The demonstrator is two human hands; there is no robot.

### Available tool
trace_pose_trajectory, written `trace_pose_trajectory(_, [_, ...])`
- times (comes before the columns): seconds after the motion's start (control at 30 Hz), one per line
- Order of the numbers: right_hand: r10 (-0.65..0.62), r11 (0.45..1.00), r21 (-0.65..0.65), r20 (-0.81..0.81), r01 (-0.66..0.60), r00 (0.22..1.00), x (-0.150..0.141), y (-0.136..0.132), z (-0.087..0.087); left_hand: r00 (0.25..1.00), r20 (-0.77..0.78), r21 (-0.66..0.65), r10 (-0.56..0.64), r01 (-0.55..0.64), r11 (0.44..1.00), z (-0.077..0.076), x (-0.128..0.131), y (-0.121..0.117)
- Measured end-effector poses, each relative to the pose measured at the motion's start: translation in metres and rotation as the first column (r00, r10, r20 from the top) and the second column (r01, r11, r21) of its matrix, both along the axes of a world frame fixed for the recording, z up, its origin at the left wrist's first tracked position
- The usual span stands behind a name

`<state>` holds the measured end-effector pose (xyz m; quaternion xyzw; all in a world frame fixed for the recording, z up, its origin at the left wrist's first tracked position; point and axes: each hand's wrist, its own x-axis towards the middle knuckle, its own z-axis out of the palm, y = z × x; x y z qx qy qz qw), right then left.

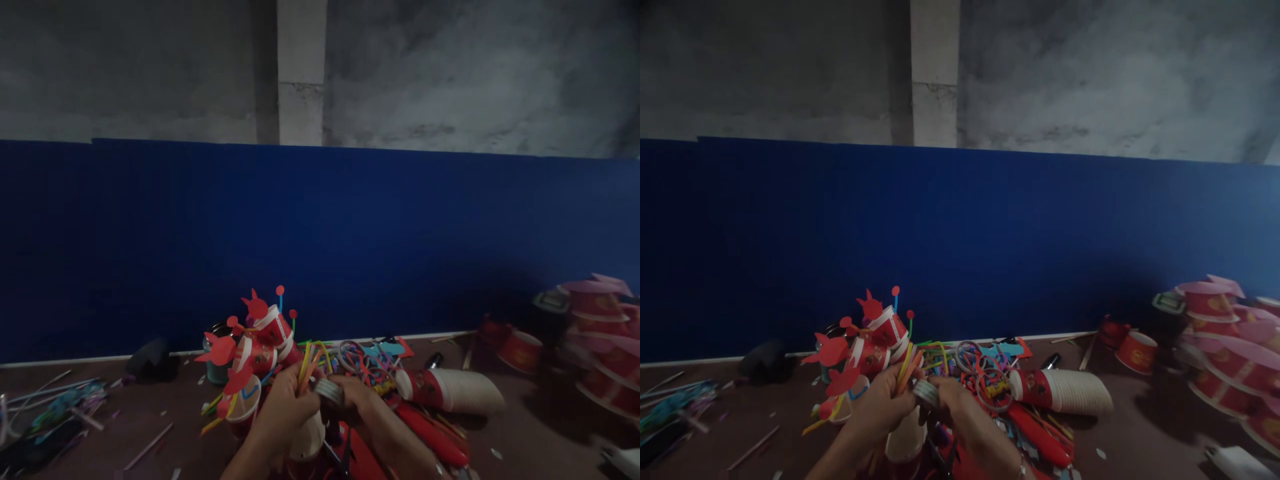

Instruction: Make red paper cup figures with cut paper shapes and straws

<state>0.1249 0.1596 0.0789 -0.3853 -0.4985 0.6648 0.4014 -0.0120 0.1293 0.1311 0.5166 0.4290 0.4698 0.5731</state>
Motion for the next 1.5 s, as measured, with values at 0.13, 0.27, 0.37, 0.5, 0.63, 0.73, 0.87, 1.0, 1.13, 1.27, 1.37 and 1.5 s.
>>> trace_pose_trajectory(0.13, [0.103, 0.995, 0.019, -0.117, -0.102, 0.988, 0.008, -0.015, 0.02, 0.999, 0.015, 0.008, -0.036, 0.036, 0.999, 0.004, 0.001, -0.002])
trace_pose_trajectory(0.27, [0.137, 0.986, 0.094, -0.001, -0.136, 0.991, 0.012, -0.015, 0.024, 0.999, 0.002, 0.04, -0.049, 0.049, 0.998, 0.004, 0.004, -0.004])
trace_pose_trajectory(0.37, [0.205, 0.972, 0.109, 0.058, -0.21, 0.977, 0.013, -0.01, 0.021, 0.998, -0.027, 0.055, -0.054, 0.056, 0.997, 0.002, 0.004, -0.004])
trace_pose_trajectory(0.5, [0.211, 0.97, 0.106, 0.074, -0.218, 0.975, 0.011, -0.007, 0.02, 0.998, -0.044, 0.062, -0.054, 0.056, 0.996, -0.005, 0.002, -0.002])
trace_pose_trajectory(0.63, [0.147, 0.988, 0.032, 0.136, -0.153, 0.98, 0.007, -0.009, 0.021, 0.996, -0.069, 0.073, -0.058, 0.063, 0.995, -0.012, 0.001, -0.001])
trace_pose_trajectory(0.73, [0.132, 0.991, -0.014, 0.155, -0.132, 0.979, 0.005, -0.007, 0.022, 0.996, -0.067, 0.057, -0.055, 0.059, 0.997, -0.01, 0.003, -0.002])
trace_pose_trajectory(0.87, [0.129, 0.992, -0.028, 0.144, -0.126, 0.981, 0.001, 0.0, 0.021, 0.998, -0.047, 0.05, -0.041, 0.043, 0.998, -0.004, 0.007, -0.004])
trace_pose_trajectory(1.0, [0.124, 0.992, -0.04, 0.122, -0.12, 0.985, -0.005, 0.003, 0.019, 0.999, -0.032, 0.02, 0.031, -0.03, 0.999, 0.002, 0.005, -0.003])
trace_pose_trajectory(1.13, [0.152, 0.988, 0.019, 0.004, -0.153, 0.988, 0.002, -0.01, 0.027, 0.999, -0.024, 0.015, 0.046, -0.045, 0.999, 0.006, 0.0, -0.003])
trace_pose_trajectory(1.27, [0.094, 0.983, 0.151, 0.076, -0.105, 0.993, 0.01, -0.025, 0.042, 0.996, -0.085, 0.1, -0.005, 0.013, 0.995, 0.003, -0.001, -0.005])
trace_pose_trajectory(1.37, [0.038, 0.972, 0.224, 0.169, -0.076, 0.985, 0.01, -0.031, 0.047, 0.99, -0.143, 0.155, 0.007, 0.015, 0.988, -0.003, 0.001, -0.006])
trace_pose_trajectory(1.5, [0.036, 0.964, 0.25, 0.222, -0.092, 0.974, 0.014, -0.033, 0.045, 0.966, -0.242, 0.172, 0.087, -0.046, 0.984, -0.001, -0.001, -0.006])
